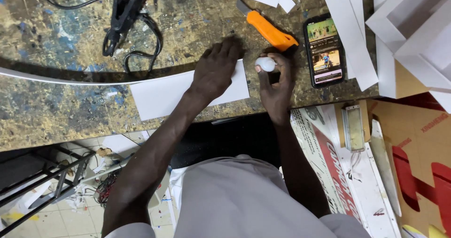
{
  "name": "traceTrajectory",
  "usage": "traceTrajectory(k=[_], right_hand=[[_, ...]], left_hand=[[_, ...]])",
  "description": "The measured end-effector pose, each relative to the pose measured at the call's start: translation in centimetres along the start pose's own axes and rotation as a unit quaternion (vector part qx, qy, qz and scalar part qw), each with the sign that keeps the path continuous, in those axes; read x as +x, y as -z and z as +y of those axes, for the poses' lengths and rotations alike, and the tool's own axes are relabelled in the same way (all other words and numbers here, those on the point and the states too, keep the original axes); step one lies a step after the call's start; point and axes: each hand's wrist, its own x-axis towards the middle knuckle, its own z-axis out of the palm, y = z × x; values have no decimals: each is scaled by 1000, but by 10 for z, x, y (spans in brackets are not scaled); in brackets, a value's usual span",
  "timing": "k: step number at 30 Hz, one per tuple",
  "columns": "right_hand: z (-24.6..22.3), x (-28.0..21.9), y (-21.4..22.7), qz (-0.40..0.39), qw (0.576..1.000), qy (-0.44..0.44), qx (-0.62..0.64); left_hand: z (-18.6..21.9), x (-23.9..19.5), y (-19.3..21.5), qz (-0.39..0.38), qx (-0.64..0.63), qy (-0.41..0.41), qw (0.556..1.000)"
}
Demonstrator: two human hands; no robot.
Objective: Bonding acrylic strips to a sign frame using liquid adhesive and a utility knife for trimming.
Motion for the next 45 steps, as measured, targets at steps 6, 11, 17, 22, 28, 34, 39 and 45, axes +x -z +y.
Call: traceTrajectory(k=[6,11,17,22,28,34,39,45], right_hand=[[6,0,1,-11,1000,15,-3],[4,0,1,-15,999,29,23],[-1,1,1,-7,1000,20,5],[1,0,2,12,998,33,-46],[3,-4,4,38,998,14,-45],[3,-28,4,107,993,13,-38],[5,-54,-4,133,989,55,-27],[-27,-30,-26,6,990,114,-77]], left_hand=[[4,1,5,25,-14,10,1000],[-1,5,-8,23,-17,14,999],[-1,5,-1,14,-19,4,1000],[2,4,7,-2,-28,16,999],[-10,8,-27,42,-33,1,999],[-19,10,-52,93,-16,-25,995],[-19,10,-56,79,-15,-23,996],[-19,11,-54,136,-22,-33,990]])
